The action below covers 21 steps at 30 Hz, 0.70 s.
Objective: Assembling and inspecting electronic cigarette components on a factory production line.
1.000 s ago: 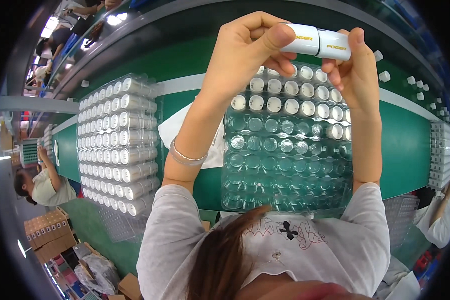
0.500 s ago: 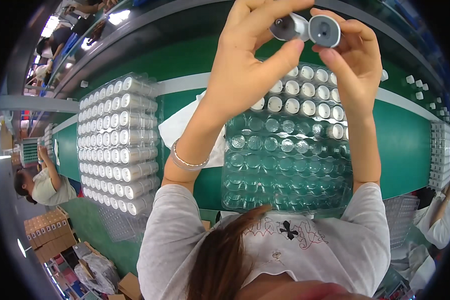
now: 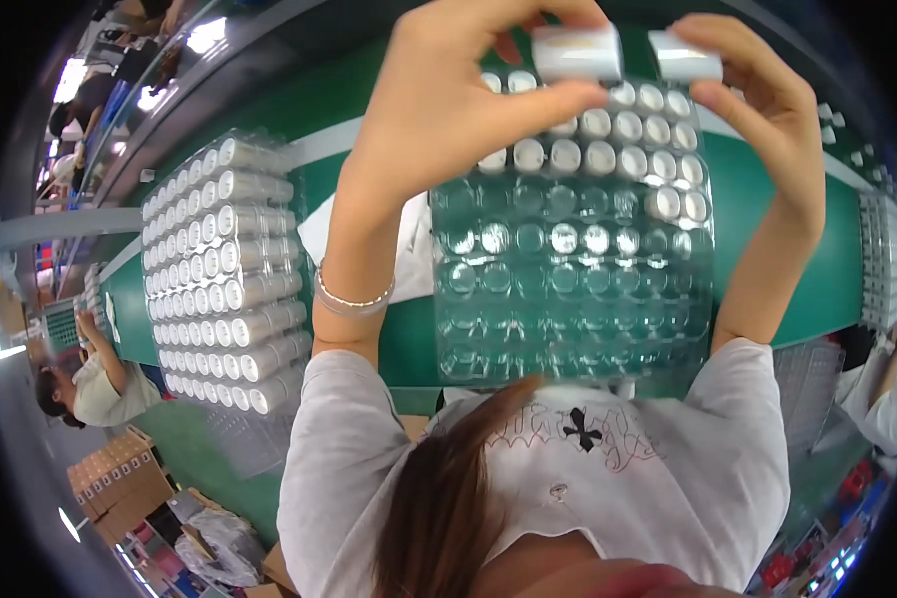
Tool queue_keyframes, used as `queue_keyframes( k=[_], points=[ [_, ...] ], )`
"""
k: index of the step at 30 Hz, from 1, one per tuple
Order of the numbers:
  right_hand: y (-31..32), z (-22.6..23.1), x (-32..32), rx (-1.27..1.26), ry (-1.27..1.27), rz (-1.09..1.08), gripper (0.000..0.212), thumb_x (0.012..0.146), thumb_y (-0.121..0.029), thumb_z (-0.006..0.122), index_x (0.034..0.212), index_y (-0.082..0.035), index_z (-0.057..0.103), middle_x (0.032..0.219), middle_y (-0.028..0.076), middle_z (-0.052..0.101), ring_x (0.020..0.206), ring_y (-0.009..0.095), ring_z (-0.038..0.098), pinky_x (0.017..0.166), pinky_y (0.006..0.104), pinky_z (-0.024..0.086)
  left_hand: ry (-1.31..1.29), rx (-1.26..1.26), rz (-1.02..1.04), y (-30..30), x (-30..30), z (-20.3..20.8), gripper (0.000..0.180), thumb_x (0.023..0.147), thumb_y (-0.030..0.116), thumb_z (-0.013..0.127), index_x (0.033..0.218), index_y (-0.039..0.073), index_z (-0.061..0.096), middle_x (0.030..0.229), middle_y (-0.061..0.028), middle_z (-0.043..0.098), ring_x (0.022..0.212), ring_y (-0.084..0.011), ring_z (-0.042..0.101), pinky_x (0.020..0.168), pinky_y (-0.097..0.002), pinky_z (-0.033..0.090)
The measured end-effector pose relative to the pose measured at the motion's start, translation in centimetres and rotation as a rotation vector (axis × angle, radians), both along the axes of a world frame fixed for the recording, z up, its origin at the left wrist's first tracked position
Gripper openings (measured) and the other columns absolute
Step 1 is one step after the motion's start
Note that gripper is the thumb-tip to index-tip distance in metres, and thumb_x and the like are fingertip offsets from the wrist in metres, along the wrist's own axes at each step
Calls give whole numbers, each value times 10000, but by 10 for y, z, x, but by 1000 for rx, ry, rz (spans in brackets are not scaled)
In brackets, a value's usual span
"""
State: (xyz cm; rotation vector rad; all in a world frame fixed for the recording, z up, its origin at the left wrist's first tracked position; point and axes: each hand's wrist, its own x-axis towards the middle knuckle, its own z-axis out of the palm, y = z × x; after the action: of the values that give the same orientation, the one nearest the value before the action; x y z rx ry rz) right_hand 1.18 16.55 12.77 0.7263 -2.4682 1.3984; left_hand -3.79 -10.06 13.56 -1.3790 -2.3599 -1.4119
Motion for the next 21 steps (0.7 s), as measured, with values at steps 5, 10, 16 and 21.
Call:
queue_keyframes(
  k=[5,10,16,21],
  points=[
    [-3,-62,39,333,-362,-31,404,690,18,693,1083,-9,604,994,82,594,824,165,586,686,272,486,87,-226,-235,33,11,-68,343,696,21,654,1034,56,608,891,-112,587,814,-259,585,701,-351,469],
    [-18,-91,69,303,-192,-152,458,651,2,732,1090,-29,607,981,71,566,763,174,516,636,288,476,-2,-426,-166,61,31,-97,295,709,67,667,986,34,570,933,-132,590,879,-317,579,750,-396,463],
    [86,-79,13,355,43,-728,425,801,-235,675,1193,-104,579,1223,84,517,832,174,550,682,275,458,-22,-541,-208,54,30,-82,447,705,231,718,1086,56,562,1039,-104,564,910,-319,579,764,-389,466],
    [197,-152,-69,721,54,-902,648,714,-356,732,1248,-53,522,1098,203,585,937,308,613,799,366,477,105,-509,-135,35,19,-50,459,756,330,669,1120,70,564,1049,-89,584,932,-291,577,762,-367,471]
  ],
)
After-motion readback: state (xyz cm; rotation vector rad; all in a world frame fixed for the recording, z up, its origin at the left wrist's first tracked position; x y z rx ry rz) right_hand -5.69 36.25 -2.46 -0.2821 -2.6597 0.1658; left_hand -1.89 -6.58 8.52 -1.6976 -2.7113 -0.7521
